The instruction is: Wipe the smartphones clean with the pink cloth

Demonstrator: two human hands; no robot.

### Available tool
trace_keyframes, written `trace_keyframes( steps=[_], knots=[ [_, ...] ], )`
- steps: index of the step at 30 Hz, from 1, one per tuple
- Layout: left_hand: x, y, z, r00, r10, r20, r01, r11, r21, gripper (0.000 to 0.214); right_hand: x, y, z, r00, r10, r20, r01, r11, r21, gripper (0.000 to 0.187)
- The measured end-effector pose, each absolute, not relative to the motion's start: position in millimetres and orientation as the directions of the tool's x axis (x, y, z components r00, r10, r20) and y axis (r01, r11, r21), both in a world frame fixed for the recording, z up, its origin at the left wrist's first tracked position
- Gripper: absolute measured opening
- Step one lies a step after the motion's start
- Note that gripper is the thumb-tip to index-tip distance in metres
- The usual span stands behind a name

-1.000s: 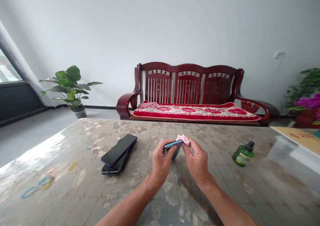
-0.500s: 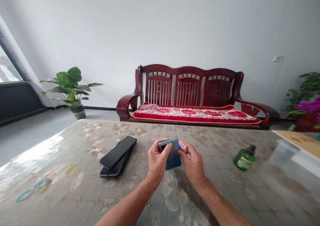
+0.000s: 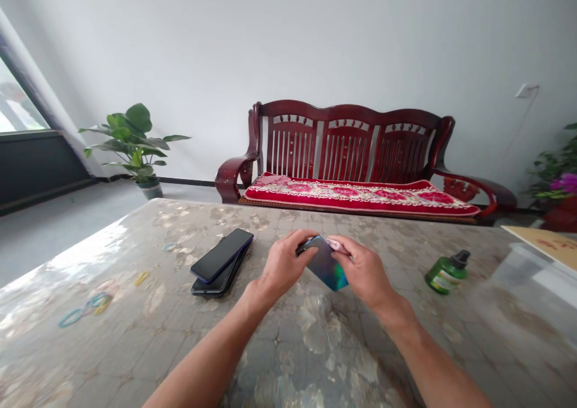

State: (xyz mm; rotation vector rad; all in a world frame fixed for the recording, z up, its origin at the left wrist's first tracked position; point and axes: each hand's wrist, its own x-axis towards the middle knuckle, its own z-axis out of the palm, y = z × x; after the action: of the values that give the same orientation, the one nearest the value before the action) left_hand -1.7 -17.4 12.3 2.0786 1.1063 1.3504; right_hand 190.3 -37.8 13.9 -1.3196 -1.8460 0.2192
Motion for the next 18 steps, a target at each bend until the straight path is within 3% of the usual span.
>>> trace_keyframes(
  steps=[9, 13, 18],
  knots=[
    [-24, -15, 2, 0.415, 0.827, 0.379, 0.665, -0.56, 0.494, 0.002, 177, -47, 3, -0.415, 0.645, 0.641, 0.797, 0.598, -0.085, 0.026],
    [-28, -21, -17, 0.42, 0.836, 0.353, 0.733, -0.542, 0.412, 0.008, 167, -52, -15, -0.461, 0.578, 0.673, 0.791, 0.611, 0.017, 0.027],
    [-26, -27, -31, 0.373, 0.828, 0.417, 0.76, -0.531, 0.375, 0.007, 178, -52, -23, -0.426, 0.572, 0.701, 0.832, 0.552, 0.055, 0.025]
  ],
)
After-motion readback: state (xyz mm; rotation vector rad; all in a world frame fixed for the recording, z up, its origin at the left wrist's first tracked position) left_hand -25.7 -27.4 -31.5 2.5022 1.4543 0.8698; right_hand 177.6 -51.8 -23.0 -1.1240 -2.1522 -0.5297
